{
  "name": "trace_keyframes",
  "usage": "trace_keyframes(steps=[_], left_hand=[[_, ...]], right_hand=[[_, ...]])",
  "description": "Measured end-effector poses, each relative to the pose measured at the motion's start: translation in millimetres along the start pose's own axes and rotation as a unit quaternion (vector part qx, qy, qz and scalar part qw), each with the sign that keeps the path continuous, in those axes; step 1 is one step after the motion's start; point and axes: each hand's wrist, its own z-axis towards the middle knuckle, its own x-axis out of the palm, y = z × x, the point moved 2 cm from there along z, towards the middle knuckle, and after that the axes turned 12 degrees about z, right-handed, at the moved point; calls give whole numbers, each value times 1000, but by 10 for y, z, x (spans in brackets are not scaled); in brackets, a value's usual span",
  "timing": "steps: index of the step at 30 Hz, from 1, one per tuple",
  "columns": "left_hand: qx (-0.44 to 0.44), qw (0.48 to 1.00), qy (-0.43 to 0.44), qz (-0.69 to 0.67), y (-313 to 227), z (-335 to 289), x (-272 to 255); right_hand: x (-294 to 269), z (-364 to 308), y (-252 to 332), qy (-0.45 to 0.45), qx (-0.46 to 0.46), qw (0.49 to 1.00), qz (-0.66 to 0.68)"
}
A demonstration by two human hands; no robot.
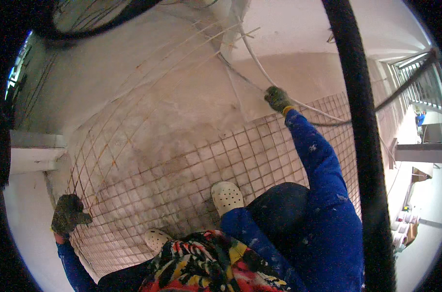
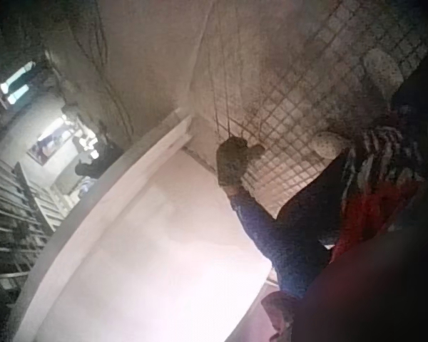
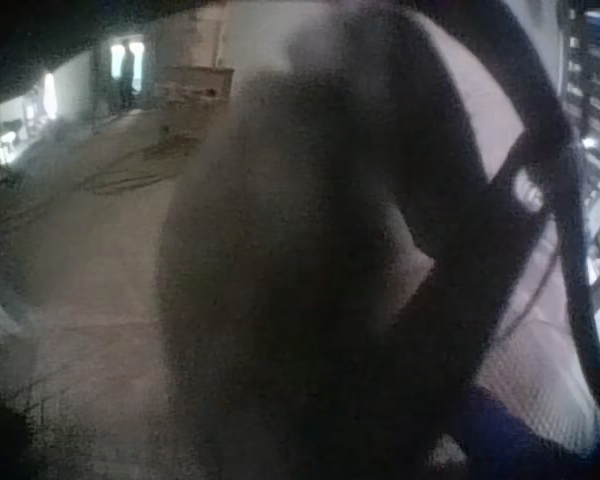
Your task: The person positions a wire mesh panel on the floor and uses an angle grinder to cut along its grid lines. Sparks are visible as the tool cuts through the metal. The person adjusts the mesh and continues cutting sections.
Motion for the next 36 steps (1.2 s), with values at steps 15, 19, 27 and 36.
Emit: trace_keyframes(steps=[15,19,27,36], left_hand=[[98,993,40,50,-688,212,623],[99,991,71,61,-884,375,600],[104,989,-36,103,-1035,567,531],[76,991,23,109,-1263,1052,1031]], right_hand=[[-774,99,152,127,91,957,244],[-886,-78,252,168,86,937,294],[-1023,-48,127,-13,52,975,217],[-235,261,-518,165,-8,765,622]])
